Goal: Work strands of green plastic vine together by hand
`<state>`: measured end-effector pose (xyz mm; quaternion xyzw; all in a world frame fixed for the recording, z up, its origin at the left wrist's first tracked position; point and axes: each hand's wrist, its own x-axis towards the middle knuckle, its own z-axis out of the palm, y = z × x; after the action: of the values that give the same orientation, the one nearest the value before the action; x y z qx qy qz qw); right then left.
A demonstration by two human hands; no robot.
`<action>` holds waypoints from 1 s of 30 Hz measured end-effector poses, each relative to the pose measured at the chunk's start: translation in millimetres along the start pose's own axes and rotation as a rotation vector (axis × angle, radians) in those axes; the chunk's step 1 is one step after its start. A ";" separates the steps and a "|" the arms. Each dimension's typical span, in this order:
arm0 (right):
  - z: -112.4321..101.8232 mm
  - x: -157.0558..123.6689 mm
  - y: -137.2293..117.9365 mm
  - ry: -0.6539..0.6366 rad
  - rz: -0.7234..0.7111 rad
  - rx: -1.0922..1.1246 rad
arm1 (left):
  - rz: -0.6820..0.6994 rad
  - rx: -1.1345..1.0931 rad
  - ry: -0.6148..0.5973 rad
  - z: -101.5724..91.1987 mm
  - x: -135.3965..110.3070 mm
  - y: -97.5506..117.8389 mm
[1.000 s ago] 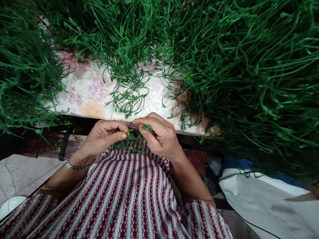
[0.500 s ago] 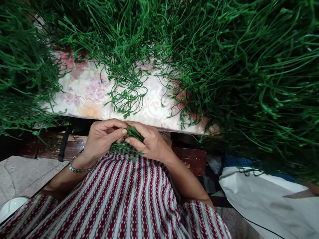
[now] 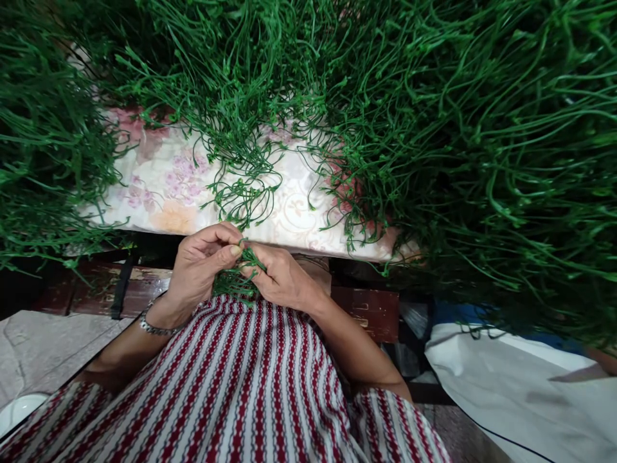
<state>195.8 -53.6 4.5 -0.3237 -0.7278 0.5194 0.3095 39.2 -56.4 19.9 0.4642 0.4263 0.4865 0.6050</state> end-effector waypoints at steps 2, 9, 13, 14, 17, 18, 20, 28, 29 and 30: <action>0.3 1.5 -0.7 -0.017 0.010 0.007 | 0.003 -0.069 0.031 1.6 -0.5 0.6; -3.4 5.4 -3.8 -0.063 -0.037 0.031 | -0.128 -0.407 0.033 3.8 -1.5 2.6; -4.2 2.4 -2.0 -0.077 -0.010 -0.023 | -0.226 -0.465 -0.020 0.1 1.0 3.2; -3.8 1.2 -1.3 -0.076 0.008 -0.061 | -0.258 -0.442 -0.033 -1.4 1.8 3.3; -2.2 -1.5 -0.2 -0.030 0.034 -0.242 | -0.275 -0.276 -0.063 -6.3 2.7 3.3; -1.7 -1.9 -0.4 -0.009 0.023 -0.303 | -0.250 -0.207 -0.077 -8.0 2.3 2.9; -1.2 -2.2 -1.6 0.019 -0.012 -0.393 | -0.206 -0.078 -0.119 -11.2 1.0 1.6; -5.4 -3.3 -6.0 -0.024 -0.094 -0.586 | -0.118 0.295 -0.332 -22.7 3.0 -0.5; -6.4 -3.8 -6.3 -0.049 -0.103 -0.598 | -0.101 0.317 -0.360 -23.9 4.3 1.6; -7.4 -4.3 -6.9 -0.074 -0.116 -0.615 | -0.090 0.344 -0.393 -25.2 5.3 4.3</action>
<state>203.2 -54.6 12.6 -0.3411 -0.8787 0.2679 0.1995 14.9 -47.1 18.6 0.6262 0.3973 0.2800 0.6096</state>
